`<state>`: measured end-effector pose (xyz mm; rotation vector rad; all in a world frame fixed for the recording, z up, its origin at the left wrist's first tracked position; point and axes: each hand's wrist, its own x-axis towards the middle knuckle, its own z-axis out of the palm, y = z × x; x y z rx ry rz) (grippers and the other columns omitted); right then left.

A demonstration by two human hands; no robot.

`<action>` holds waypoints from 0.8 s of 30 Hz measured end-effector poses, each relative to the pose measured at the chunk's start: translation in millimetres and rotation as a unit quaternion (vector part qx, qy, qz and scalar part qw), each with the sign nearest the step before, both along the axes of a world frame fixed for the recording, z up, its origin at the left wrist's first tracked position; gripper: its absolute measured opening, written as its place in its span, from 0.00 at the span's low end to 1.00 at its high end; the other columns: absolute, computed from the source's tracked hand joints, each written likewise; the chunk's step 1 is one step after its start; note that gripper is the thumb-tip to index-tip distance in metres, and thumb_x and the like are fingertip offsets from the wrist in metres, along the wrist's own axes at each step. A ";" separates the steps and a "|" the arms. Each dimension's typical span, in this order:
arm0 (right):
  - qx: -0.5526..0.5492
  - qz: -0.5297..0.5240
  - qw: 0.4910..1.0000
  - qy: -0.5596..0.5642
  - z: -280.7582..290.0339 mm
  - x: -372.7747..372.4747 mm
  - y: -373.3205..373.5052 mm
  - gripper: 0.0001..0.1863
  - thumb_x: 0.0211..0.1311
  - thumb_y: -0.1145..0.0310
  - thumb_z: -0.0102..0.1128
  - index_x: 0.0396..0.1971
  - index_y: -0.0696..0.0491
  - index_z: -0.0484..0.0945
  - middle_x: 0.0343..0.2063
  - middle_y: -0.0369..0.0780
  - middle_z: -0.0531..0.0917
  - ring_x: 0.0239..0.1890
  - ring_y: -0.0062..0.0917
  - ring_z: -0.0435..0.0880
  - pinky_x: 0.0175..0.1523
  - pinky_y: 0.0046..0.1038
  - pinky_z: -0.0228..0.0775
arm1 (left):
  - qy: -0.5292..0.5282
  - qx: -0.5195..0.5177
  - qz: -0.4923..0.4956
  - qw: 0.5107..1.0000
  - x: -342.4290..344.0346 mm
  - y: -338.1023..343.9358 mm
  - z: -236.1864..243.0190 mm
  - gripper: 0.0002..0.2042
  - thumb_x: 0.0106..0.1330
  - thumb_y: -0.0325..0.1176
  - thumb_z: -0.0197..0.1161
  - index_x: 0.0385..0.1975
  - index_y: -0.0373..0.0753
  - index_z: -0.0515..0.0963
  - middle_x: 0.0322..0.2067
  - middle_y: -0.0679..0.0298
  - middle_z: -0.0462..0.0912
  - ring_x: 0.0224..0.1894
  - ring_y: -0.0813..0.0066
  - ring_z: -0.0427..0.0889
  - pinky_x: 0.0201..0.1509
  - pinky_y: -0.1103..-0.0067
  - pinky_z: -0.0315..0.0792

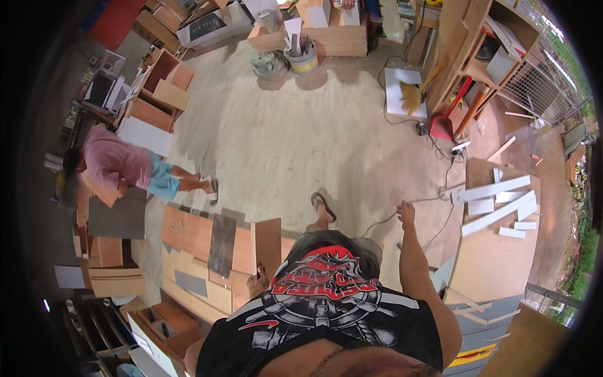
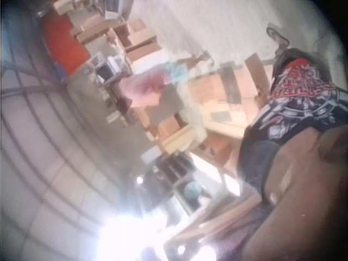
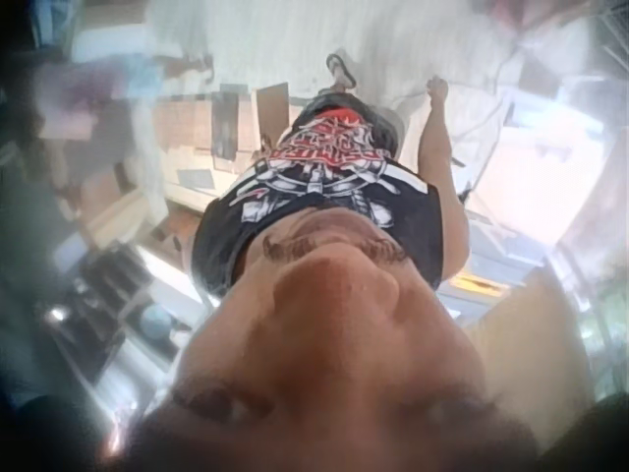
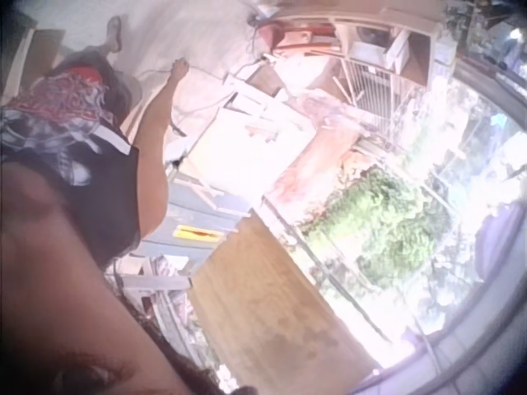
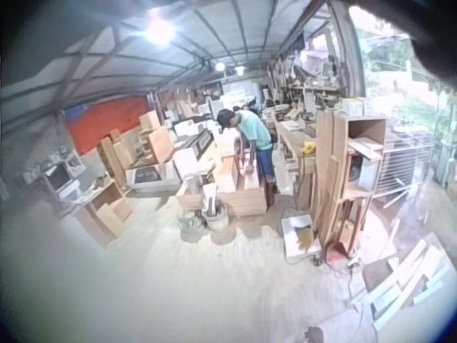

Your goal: The person uses a table saw to cut rectangular wooden boards. They guide the boards through the saw blade, then lift and inspect the cut pieces before placing them into a wooden cabinet structure.

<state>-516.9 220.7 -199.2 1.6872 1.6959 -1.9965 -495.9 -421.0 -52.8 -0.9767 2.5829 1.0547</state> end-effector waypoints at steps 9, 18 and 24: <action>0.211 0.243 0.942 -0.090 -67.4 -204.8 18.1 0.24 0.66 0.50 0.60 0.50 0.56 0.78 0.37 0.42 0.87 0.32 0.25 0.85 0.37 0.28 0.77 | 0.148 0.672 0.529 0.496 -298.4 14.4 -124.1 0.20 0.67 0.27 0.51 0.56 0.20 0.72 0.58 0.37 0.74 0.62 0.43 0.74 0.60 0.61 0.81; 0.133 0.358 0.922 0.064 12.2 -490.8 -62.7 0.32 0.63 0.43 0.64 0.52 0.58 0.78 0.42 0.43 0.86 0.36 0.26 0.86 0.41 0.29 0.76 | 0.164 0.759 0.424 0.467 -530.2 32.1 -19.6 0.19 0.68 0.28 0.52 0.55 0.20 0.70 0.56 0.37 0.75 0.61 0.44 0.76 0.54 0.71 0.85; 0.003 0.413 0.900 0.141 49.5 -734.2 -119.0 0.35 0.63 0.40 0.63 0.59 0.52 0.73 0.46 0.39 0.83 0.46 0.25 0.81 0.48 0.29 0.73 | 0.176 0.774 0.382 0.473 -675.3 79.6 62.6 0.19 0.67 0.27 0.56 0.54 0.21 0.70 0.56 0.38 0.75 0.61 0.44 0.76 0.53 0.74 0.86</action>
